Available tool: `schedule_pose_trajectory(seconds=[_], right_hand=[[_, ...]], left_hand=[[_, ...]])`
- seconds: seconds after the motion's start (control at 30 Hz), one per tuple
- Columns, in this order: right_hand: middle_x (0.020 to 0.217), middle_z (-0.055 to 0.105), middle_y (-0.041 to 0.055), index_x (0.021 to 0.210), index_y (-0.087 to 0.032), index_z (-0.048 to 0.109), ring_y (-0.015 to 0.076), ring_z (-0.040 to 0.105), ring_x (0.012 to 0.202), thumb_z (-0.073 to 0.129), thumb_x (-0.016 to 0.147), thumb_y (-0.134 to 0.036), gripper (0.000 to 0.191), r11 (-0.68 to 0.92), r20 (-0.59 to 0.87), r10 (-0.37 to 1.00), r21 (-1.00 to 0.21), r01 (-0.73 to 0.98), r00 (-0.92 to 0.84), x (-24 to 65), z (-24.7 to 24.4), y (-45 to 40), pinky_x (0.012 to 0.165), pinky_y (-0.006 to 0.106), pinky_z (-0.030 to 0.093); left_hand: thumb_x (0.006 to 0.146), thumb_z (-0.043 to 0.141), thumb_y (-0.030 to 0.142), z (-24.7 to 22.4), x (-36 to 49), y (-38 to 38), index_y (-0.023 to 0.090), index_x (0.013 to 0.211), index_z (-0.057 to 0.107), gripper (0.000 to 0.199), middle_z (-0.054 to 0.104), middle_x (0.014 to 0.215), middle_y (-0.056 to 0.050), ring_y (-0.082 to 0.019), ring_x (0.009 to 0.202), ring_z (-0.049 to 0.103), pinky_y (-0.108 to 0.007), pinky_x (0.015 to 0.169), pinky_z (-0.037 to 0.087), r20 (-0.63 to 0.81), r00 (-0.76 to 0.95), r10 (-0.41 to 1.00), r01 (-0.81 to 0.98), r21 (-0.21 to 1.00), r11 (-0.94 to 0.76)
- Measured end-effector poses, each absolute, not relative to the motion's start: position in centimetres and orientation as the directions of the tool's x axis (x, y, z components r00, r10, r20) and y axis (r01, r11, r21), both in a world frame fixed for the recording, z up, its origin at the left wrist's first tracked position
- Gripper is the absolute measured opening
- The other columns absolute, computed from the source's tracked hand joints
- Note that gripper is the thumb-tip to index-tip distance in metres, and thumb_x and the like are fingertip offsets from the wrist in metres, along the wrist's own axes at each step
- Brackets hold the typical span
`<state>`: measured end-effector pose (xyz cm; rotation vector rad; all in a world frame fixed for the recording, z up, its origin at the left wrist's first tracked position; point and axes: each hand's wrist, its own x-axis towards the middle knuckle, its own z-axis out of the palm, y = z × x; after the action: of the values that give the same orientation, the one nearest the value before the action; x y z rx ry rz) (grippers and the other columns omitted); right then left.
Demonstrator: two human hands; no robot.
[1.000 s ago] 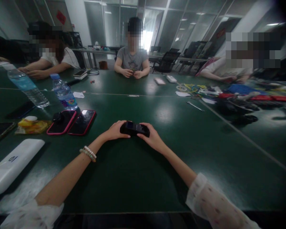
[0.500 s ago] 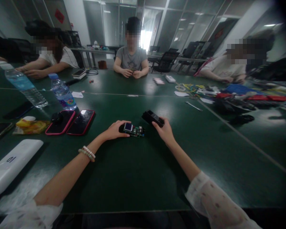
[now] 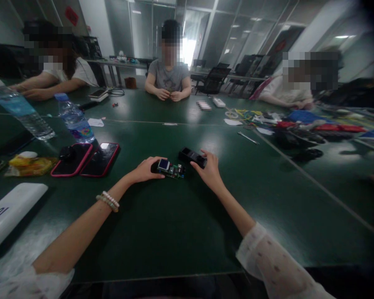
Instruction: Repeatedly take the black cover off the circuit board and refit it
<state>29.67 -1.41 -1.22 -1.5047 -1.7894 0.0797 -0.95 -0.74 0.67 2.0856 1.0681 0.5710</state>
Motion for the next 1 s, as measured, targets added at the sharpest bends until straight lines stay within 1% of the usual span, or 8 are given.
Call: schedule_pose_trajectory(seconds=[0.1,0.2,0.43,0.6,0.67,0.77,0.9,1.0], right_hand=[[0.118,0.057,0.0184,0.136,-0.015,0.05,0.035,0.051,0.111,0.062,0.087,-0.05,0.062,0.306,0.52,0.854,-0.498,0.811,-0.003,29.5,-0.8,-1.8,0.097,0.055,0.045],[0.121,0.055,0.0193,0.138,-0.015,0.049,0.0357,0.05,0.115,0.063,0.088,-0.048,0.062,0.296,0.499,0.867,-0.498,0.815,-0.01,29.4,-0.7,-1.9,0.098,0.054,0.046],[0.127,0.053,0.0199,0.139,-0.017,0.049,0.0383,0.05,0.119,0.065,0.086,-0.043,0.062,0.282,0.456,0.89,-0.506,0.815,-0.026,29.6,-1.3,-1.7,0.098,0.058,0.047],[0.126,0.056,0.0191,0.137,-0.017,0.05,0.0385,0.05,0.122,0.062,0.087,-0.032,0.053,0.324,0.451,0.89,-0.508,0.798,-0.074,29.8,-1.9,-1.4,0.1,0.06,0.046],[0.124,0.057,0.0196,0.135,-0.015,0.051,0.0381,0.052,0.119,0.062,0.087,-0.029,0.051,0.332,0.462,0.885,-0.531,0.78,-0.061,29.7,-1.7,-1.3,0.101,0.061,0.045],[0.126,0.058,0.0184,0.135,-0.017,0.05,0.0354,0.055,0.116,0.064,0.087,-0.032,0.052,0.387,0.499,0.865,-0.598,0.702,-0.053,29.1,-0.5,-1.8,0.101,0.058,0.046],[0.13,0.057,0.0135,0.139,-0.025,0.045,0.0313,0.056,0.119,0.064,0.09,-0.042,0.055,0.519,0.52,0.837,-0.658,0.546,-0.169,27.6,1.3,-3.4,0.102,0.052,0.048],[0.129,0.057,0.013,0.14,-0.026,0.044,0.0303,0.056,0.118,0.063,0.092,-0.039,0.053,0.564,0.487,0.823,-0.639,0.523,-0.291,26.4,1.9,-4.6,0.102,0.052,0.047]], left_hand=[[0.08,0.077,0.045,0.5,-1.0,-0.7,0.029,0.144,0.048,0.073,0.054,0.137,-0.01,-0.032,0.126,0.051,-0.05,0.106,0.041,0.061,0.561,0.825,0.511,0.759,-0.404],[0.08,0.077,0.045,0.5,-0.9,-0.7,0.029,0.144,0.048,0.072,0.054,0.137,-0.01,-0.032,0.126,0.051,-0.051,0.107,0.04,0.068,0.562,0.824,0.508,0.758,-0.409],[0.08,0.077,0.045,0.7,-0.9,-0.8,0.028,0.144,0.049,0.072,0.054,0.137,-0.01,-0.032,0.126,0.051,-0.051,0.107,0.04,0.06,0.559,0.827,0.505,0.766,-0.397],[0.08,0.077,0.046,0.7,-0.9,-0.7,0.03,0.144,0.048,0.073,0.054,0.137,-0.009,-0.032,0.126,0.051,-0.051,0.106,0.041,0.063,0.56,0.826,0.503,0.767,-0.399],[0.08,0.077,0.046,0.7,-1.0,-0.7,0.03,0.144,0.048,0.072,0.054,0.137,-0.01,-0.032,0.126,0.051,-0.051,0.106,0.041,0.062,0.559,0.827,0.507,0.763,-0.4],[0.081,0.077,0.046,0.6,-1.0,-0.7,0.029,0.144,0.049,0.071,0.054,0.137,-0.01,-0.032,0.127,0.051,-0.052,0.106,0.041,0.074,0.562,0.824,0.507,0.756,-0.414],[0.08,0.077,0.047,0.1,-1.0,-0.5,0.026,0.142,0.05,0.072,0.056,0.134,-0.011,-0.032,0.123,0.053,-0.053,0.106,0.041,0.097,0.557,0.824,0.514,0.74,-0.435],[0.076,0.08,0.049,-0.5,-0.9,-0.3,0.021,0.138,0.053,0.073,0.058,0.13,-0.013,-0.033,0.12,0.056,-0.052,0.104,0.044,0.103,0.516,0.851,0.536,0.736,-0.414]])
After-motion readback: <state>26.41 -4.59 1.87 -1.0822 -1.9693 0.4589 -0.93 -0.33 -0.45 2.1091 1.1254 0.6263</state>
